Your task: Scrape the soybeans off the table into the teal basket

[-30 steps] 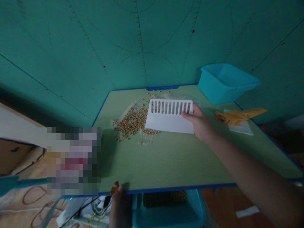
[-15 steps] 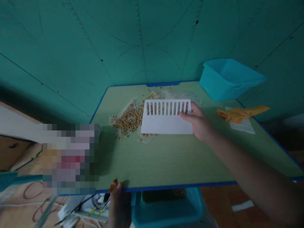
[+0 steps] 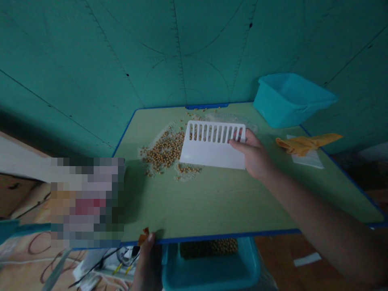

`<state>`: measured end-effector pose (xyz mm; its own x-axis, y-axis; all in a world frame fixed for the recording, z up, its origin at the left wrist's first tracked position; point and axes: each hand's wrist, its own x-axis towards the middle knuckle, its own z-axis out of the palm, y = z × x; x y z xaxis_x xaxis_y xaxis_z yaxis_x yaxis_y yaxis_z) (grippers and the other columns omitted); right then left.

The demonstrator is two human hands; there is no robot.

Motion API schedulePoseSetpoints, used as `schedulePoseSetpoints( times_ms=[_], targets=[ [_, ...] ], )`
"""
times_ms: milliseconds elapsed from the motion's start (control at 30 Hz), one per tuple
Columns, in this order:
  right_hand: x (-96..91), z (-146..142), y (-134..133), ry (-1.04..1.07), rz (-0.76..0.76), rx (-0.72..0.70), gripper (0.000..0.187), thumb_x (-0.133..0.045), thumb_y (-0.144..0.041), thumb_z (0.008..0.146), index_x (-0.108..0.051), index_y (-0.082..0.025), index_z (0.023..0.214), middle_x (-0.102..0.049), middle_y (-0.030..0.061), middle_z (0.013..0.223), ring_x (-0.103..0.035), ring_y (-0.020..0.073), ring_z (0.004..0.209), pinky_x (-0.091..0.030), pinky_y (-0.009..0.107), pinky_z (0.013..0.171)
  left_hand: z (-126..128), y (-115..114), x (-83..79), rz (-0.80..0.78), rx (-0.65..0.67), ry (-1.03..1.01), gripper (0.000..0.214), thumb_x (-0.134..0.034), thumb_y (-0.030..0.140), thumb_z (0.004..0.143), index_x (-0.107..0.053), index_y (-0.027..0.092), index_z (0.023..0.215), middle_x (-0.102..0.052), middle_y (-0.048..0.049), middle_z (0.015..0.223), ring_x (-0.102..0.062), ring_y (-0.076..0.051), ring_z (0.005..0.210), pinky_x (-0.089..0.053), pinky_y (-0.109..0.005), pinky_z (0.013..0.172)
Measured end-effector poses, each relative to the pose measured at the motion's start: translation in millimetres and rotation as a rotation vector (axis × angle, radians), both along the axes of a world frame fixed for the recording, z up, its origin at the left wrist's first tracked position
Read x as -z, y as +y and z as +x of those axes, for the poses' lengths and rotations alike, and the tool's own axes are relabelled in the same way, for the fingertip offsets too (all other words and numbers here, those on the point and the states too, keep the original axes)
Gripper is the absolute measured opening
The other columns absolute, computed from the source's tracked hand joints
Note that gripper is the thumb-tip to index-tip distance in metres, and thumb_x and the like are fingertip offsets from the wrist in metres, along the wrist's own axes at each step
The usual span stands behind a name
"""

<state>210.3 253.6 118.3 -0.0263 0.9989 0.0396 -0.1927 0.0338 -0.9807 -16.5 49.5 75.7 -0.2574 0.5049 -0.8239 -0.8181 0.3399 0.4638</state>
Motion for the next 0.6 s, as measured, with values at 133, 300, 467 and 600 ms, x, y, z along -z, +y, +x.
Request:
schedulePoseSetpoints(
  times_ms=[133, 300, 467, 600],
  targets=[
    [0.9, -1.2, -2.5, -0.05, -0.007, -0.046, 0.023, -0.061, -0.025, 0.067, -0.051, -0.026, 0.088, -0.059, -0.0025, 0.079, -0.055, 0.0168, 0.073, -0.042, 0.036, 0.073, -1.5, -1.0, 2.6, 0.02, 0.051, 0.003, 0.024, -0.078, 0.031, 0.046, -0.07, 0.023, 0.067, -0.076, -0.0031, 0.072, -0.066, -0.032, 0.086, -0.054, -0.038, 0.072],
    [0.1, -3.2, -4.8, -0.029, -0.047, -0.062, 0.024, -0.062, -0.024, 0.066, -0.051, -0.025, 0.088, -0.059, -0.0028, 0.08, -0.055, 0.0165, 0.073, -0.042, 0.036, 0.074, 0.9, 1.1, 0.6, 0.008, 0.034, 0.031, 0.028, -0.08, 0.031, 0.04, -0.07, 0.022, 0.065, -0.075, -0.0032, 0.067, -0.068, -0.032, 0.078, -0.055, -0.037, 0.069],
    [-0.7, -5.0, -6.9, -0.003, -0.085, -0.099, 0.025, -0.063, -0.022, 0.065, -0.053, -0.025, 0.089, -0.059, -0.0031, 0.078, -0.056, 0.0163, 0.072, -0.042, 0.035, 0.072, 1.1, 1.2, 0.1, -0.021, 0.032, 0.074, 0.028, -0.082, 0.033, 0.036, -0.067, 0.02, 0.056, -0.072, -0.002, 0.056, -0.068, -0.031, 0.073, -0.055, -0.036, 0.068],
    [0.2, -5.0, -7.2, 0.014, -0.074, -0.087, 0.024, -0.063, -0.023, 0.066, -0.054, -0.025, 0.088, -0.059, -0.0035, 0.078, -0.056, 0.0151, 0.071, -0.042, 0.033, 0.071, 1.2, 1.2, 1.1, 0.003, 0.014, 0.076, 0.027, -0.081, 0.032, 0.039, -0.068, 0.02, 0.06, -0.073, -0.0018, 0.059, -0.068, -0.03, 0.074, -0.055, -0.035, 0.068]
  ],
)
